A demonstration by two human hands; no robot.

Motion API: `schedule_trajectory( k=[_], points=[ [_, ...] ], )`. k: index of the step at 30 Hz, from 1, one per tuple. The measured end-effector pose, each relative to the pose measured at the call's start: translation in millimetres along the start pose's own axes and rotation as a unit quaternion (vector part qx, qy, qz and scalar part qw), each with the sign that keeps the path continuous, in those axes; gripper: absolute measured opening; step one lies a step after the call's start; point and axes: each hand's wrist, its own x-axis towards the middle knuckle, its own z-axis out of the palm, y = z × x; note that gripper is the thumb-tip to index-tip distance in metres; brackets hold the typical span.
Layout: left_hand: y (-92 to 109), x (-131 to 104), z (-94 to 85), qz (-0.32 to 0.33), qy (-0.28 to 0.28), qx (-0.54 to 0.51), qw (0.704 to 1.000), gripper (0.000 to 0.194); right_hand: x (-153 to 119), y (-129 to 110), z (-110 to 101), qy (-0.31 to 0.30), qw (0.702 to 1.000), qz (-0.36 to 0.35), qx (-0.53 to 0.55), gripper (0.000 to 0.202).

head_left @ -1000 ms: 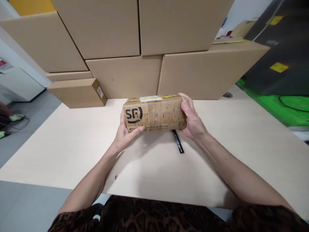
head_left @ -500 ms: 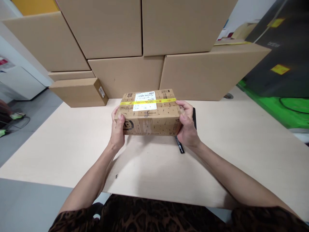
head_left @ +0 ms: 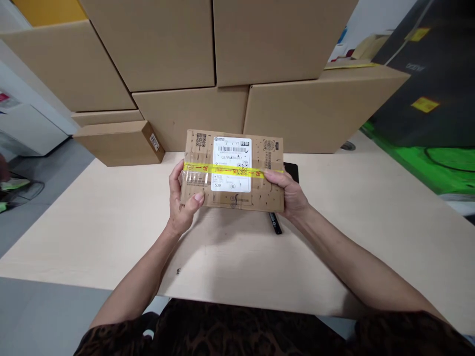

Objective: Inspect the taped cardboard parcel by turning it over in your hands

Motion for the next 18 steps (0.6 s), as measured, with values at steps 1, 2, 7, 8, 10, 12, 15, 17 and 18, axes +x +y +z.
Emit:
schedule_trajectory(
  k=[1, 2, 7, 8, 10, 12, 15, 17, 18],
  points=[
    [1, 0, 0.5, 0.006, -0.006, -0.001, 1.000, 0.078, 1, -2, 0, -0.003, 1.000, 0.004, -0.003, 0.086],
    [1, 1, 0.6, 0.009, -0.011, -0.001, 1.000, 0.079, 1, -3, -1, -0.007, 1.000, 0.003, -0.006, 0.084],
    [-9, 2, 0.2, 0.008, 0.042, 0.006, 0.999, 0.091, -1, -2, 1, -0.016, 0.999, -0.041, -0.014, 0.084],
    [-12, 2, 0.9, -0.007, 0.069, 0.008, 0.998, 0.093, -1, 0, 2, -0.013, 0.998, -0.054, -0.012, 0.085],
    [-15, 1, 3.5, -0.066, 0.110, -0.014, 0.992, 0.095, -3, 7, 5, -0.004, 0.997, -0.082, -0.002, 0.088],
    [-15, -1, 7.6, -0.145, 0.105, -0.076, 0.981, 0.092, -4, 13, 8, -0.003, 0.994, -0.107, 0.005, 0.090],
    [-11, -3, 13.1, -0.221, 0.042, -0.164, 0.960, 0.085, -6, 20, 10, -0.022, 0.991, -0.131, -0.013, 0.090],
    [-8, -3, 14.5, -0.227, 0.015, -0.178, 0.957, 0.081, -7, 19, 10, -0.031, 0.991, -0.132, -0.023, 0.093],
    [-7, -3, 14.4, -0.223, 0.010, -0.177, 0.959, 0.081, -6, 18, 9, -0.032, 0.991, -0.129, -0.022, 0.097]
  ],
)
